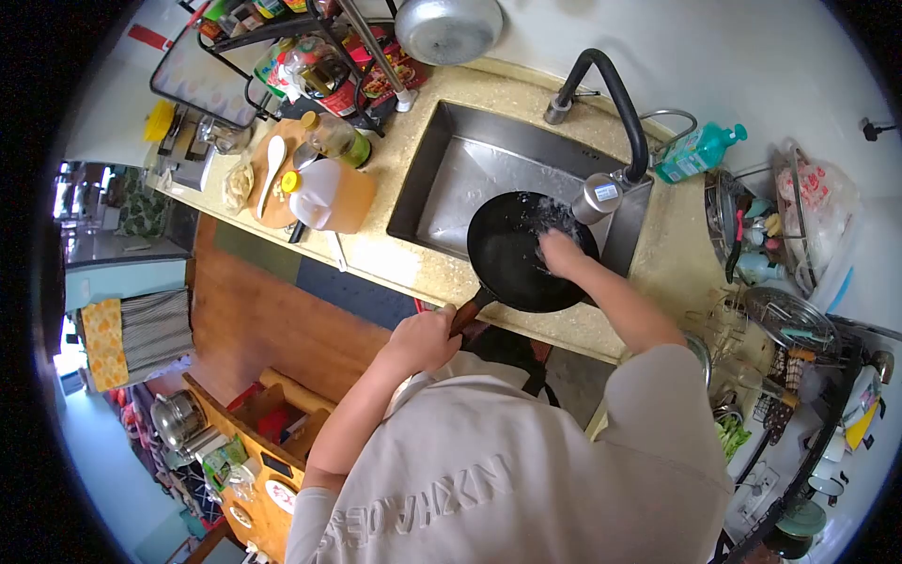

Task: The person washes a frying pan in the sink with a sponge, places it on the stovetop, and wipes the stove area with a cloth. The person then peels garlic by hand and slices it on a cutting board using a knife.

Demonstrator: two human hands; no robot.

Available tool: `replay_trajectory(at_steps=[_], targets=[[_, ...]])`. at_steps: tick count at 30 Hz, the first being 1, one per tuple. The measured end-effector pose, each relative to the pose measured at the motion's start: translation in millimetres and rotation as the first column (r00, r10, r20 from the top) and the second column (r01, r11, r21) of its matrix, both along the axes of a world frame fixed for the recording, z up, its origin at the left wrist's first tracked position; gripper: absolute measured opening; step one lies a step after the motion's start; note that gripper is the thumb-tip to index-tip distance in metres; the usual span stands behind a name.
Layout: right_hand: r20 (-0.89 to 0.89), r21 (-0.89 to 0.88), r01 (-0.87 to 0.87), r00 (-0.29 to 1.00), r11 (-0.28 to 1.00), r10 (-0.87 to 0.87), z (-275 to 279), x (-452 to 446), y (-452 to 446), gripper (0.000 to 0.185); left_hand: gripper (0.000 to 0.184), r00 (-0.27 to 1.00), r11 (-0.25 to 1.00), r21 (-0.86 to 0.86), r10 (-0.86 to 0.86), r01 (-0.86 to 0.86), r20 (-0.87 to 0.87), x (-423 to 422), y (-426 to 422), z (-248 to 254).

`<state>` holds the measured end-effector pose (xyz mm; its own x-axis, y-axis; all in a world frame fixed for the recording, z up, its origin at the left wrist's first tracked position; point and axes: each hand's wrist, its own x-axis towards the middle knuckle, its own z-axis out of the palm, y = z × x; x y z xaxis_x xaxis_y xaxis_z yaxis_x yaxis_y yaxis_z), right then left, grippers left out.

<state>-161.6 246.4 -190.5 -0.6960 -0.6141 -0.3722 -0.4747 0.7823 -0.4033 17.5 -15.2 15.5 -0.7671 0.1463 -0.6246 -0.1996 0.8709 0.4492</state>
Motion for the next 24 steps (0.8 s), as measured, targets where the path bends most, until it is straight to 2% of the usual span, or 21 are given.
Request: replay_trajectory(at_steps=[1,3,4,5,7,9,11,13,15,16,17,19,21,22,24], targets=[[0.044,0.078,-0.046,0.998,0.996,0.043,13,6,7,0.013,0.032,1.0,1.0,0.002,0.007,-0.007,-0.006,-1,-1,-1],[0.178,0.109,-0.247,0.958,0.963,0.226,30,25,1,0.013,0.032,1.0,1.0,0.0,-0.018,0.018,-0.017,2,-2,-6],[0.184,-0.022,-0.33,0.926,0.944,0.329,28,36,-7,0.011,0.032,1.0,1.0,0.001,-0.02,0.02,-0.018,3,-1,-4],[0.144,-0.173,-0.3,0.935,0.938,0.325,45,44,-26,0.007,0.03,1.0,1.0,-0.006,-0.024,0.024,-0.009,3,0,-3],[0.107,-0.242,-0.176,0.973,0.954,0.207,34,34,-51,0.005,0.029,1.0,1.0,-0.018,-0.025,0.025,0.0,2,1,-2],[-0.069,-0.284,-0.121,0.992,0.951,0.106,-30,4,-45,0.004,0.029,1.0,0.999,-0.027,-0.026,0.026,0.007,4,1,-2],[0.009,-0.23,0.016,1.0,0.973,-0.015,-6,-6,-23,0.006,0.029,1.0,1.0,-0.021,-0.019,0.019,0.007,2,2,1],[-0.011,-0.055,0.024,1.0,0.998,-0.025,7,3,-3,0.006,0.029,1.0,1.0,-0.008,-0.01,0.01,-0.003,0,1,0],[0.165,0.147,-0.165,0.976,0.975,0.141,39,17,3,0.015,0.029,1.0,1.0,-0.005,-0.022,0.022,-0.02,2,-1,-6],[0.232,0.143,-0.326,0.929,0.934,0.289,53,24,-5,0.017,0.029,1.0,1.0,-0.004,-0.022,0.022,-0.019,3,-1,-6],[0.25,-0.008,-0.303,0.922,0.953,0.295,69,36,-15,0.015,0.028,0.999,1.0,-0.008,-0.03,0.03,-0.032,3,-1,-6],[0.257,-0.249,-0.172,0.937,0.953,0.236,49,49,-38,0.016,0.027,0.998,0.999,-0.012,-0.042,0.042,-0.044,4,-1,-6],[0.164,-0.315,-0.104,0.973,0.943,0.162,27,36,-56,0.016,0.028,0.998,0.999,-0.009,-0.042,0.041,-0.046,4,-1,-7],[0.042,-0.348,-0.108,0.991,0.931,0.13,8,20,-54,0.017,0.028,0.998,0.999,-0.011,-0.044,0.044,-0.043,5,-1,-7],[0.033,-0.249,-0.023,0.999,0.968,0.032,5,-1,-34,0.012,0.028,0.999,1.0,-0.005,-0.029,0.029,-0.043,4,-1,-5]])
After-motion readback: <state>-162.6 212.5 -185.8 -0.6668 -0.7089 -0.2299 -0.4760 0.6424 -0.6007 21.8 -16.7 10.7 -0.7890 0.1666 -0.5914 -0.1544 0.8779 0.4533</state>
